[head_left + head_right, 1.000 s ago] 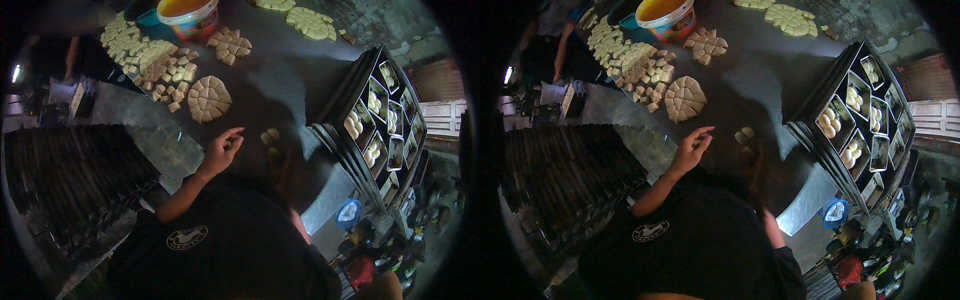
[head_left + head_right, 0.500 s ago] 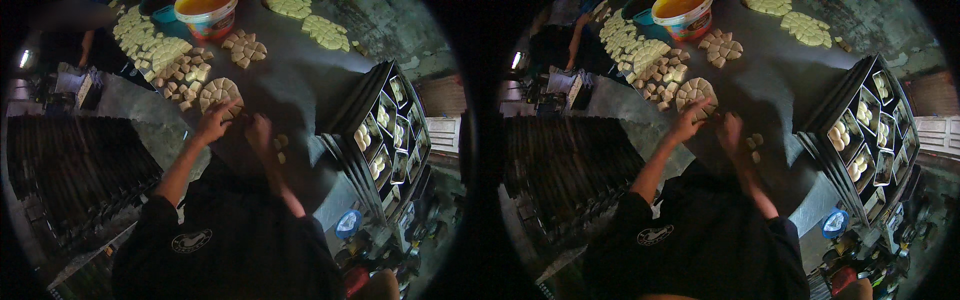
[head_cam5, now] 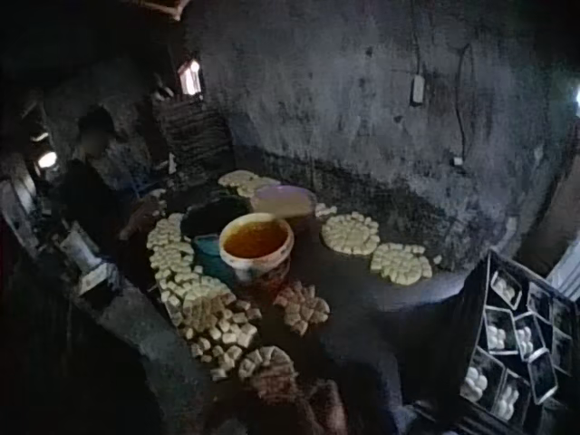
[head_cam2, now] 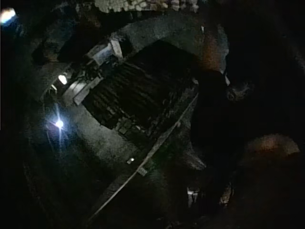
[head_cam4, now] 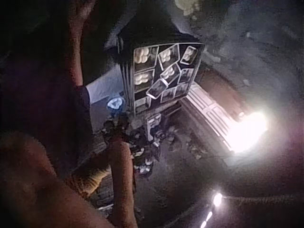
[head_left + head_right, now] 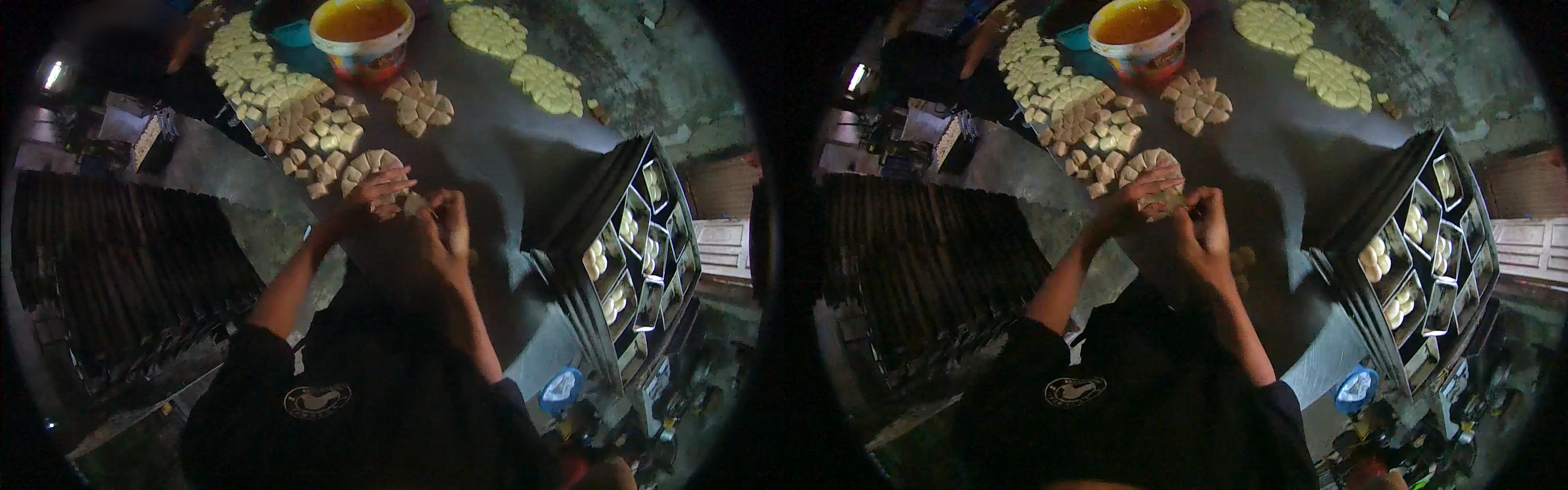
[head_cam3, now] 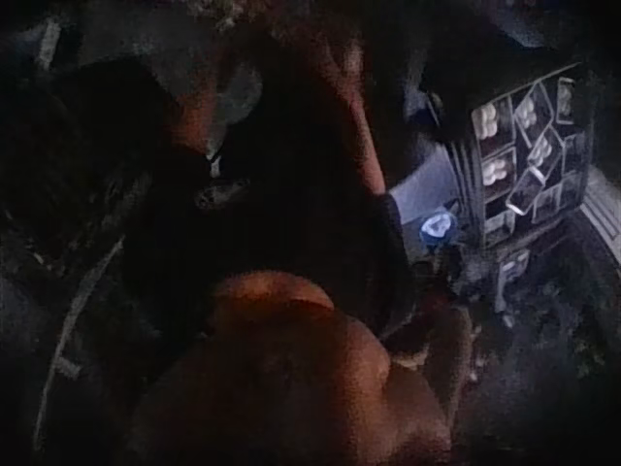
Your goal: The person shapes portions of dough by hand at a table and places them into metal baking tins.
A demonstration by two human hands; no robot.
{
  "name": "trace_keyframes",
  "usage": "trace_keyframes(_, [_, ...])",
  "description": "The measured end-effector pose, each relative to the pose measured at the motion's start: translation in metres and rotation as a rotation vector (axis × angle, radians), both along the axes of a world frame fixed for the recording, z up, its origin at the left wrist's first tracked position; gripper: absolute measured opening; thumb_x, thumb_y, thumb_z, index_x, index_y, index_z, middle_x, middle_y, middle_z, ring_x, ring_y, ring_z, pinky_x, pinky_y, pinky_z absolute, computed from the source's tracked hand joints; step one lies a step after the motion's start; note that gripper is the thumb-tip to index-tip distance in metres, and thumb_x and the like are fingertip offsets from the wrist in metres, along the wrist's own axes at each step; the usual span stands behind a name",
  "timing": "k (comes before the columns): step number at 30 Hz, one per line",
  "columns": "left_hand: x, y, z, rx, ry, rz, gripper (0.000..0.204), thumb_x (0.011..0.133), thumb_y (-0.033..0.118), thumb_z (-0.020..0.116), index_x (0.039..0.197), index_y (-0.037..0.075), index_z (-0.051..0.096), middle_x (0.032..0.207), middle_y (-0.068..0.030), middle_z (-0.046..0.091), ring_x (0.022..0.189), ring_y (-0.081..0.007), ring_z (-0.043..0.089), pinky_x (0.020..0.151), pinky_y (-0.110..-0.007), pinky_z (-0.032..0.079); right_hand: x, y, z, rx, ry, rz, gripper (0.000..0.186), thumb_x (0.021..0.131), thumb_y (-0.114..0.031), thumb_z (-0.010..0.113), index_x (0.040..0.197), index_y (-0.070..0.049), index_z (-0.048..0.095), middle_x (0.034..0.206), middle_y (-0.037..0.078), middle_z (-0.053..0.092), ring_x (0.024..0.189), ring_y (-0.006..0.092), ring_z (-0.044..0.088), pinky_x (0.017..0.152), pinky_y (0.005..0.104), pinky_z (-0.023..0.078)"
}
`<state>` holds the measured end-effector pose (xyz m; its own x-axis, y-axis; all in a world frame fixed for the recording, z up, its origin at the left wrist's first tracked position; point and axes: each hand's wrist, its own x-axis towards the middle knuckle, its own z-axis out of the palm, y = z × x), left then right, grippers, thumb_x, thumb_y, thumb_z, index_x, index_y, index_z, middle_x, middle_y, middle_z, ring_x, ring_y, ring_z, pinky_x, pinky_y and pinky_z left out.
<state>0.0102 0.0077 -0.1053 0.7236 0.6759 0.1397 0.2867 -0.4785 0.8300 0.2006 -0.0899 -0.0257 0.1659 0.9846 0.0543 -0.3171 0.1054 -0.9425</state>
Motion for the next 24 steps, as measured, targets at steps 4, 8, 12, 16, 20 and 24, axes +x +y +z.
trace_keyframes(4, [0.036,-0.035,0.096,-0.335,-0.417,0.165,0.039,0.096,0.021,0.067,0.131,0.007,0.061,0.131,-0.0086,0.061,0.122,-0.0201,0.056,0.105,-0.036,0.044,0.021,0.006,0.033,0.190,-0.116,0.028,0.014,0.093,0.001,0.063,0.102,-0.001,0.054,0.101,0.008,0.054,0.087,0.0120,0.055,0.074,0.0260,0.048])
trace_keyframes(8, [0.049,-0.049,0.119,-0.310,-0.639,0.406,0.026,0.098,0.023,0.065,0.117,0.005,0.066,0.111,-0.0046,0.068,0.107,-0.0180,0.063,0.097,-0.035,0.048,0.023,0.025,0.071,0.194,-0.446,0.018,0.015,0.093,0.000,0.066,0.107,0.003,0.067,0.108,0.011,0.062,0.097,0.0153,0.061,0.081,0.0275,0.050])
trace_keyframes(12, [0.060,-0.043,0.152,0.012,-0.635,0.584,0.030,0.097,0.031,0.065,0.114,0.007,0.066,0.106,-0.0060,0.068,0.106,-0.0247,0.063,0.098,-0.044,0.047,0.018,0.034,0.082,0.009,-0.060,-0.016,0.025,0.091,-0.001,0.068,0.115,0.007,0.068,0.118,0.013,0.067,0.105,0.0192,0.065,0.089,0.0295,0.051])
trace_keyframes(16, [0.065,-0.010,0.150,0.805,-0.682,0.494,0.034,0.095,0.037,0.064,0.115,0.010,0.067,0.105,-0.0088,0.069,0.104,-0.0296,0.064,0.098,-0.050,0.048,-0.003,0.044,0.092,0.090,0.109,0.118,0.050,0.087,-0.014,0.078,0.129,0.007,0.059,0.132,0.013,0.062,0.110,0.0204,0.065,0.093,0.0320,0.052])
trace_keyframes(20, [0.040,0.005,0.166,0.681,-0.927,0.047,0.024,0.099,0.030,0.060,0.109,0.009,0.067,0.096,-0.0124,0.067,0.088,-0.0294,0.068,0.085,-0.044,0.055,-0.024,0.056,0.112,0.198,0.239,0.251,0.071,0.081,-0.014,0.083,0.140,0.005,0.049,0.139,0.013,0.057,0.117,0.0199,0.062,0.101,0.0347,0.048])
trace_keyframes(24, [0.064,0.000,0.159,0.195,-1.267,0.073,0.029,0.097,0.032,0.065,0.107,0.005,0.064,0.092,-0.0133,0.066,0.088,-0.0248,0.068,0.082,-0.038,0.055,-0.033,0.054,0.132,0.129,0.079,0.213,0.090,0.079,-0.027,0.086,0.148,0.003,0.037,0.133,0.018,0.059,0.120,0.0209,0.059,0.101,0.0321,0.047])
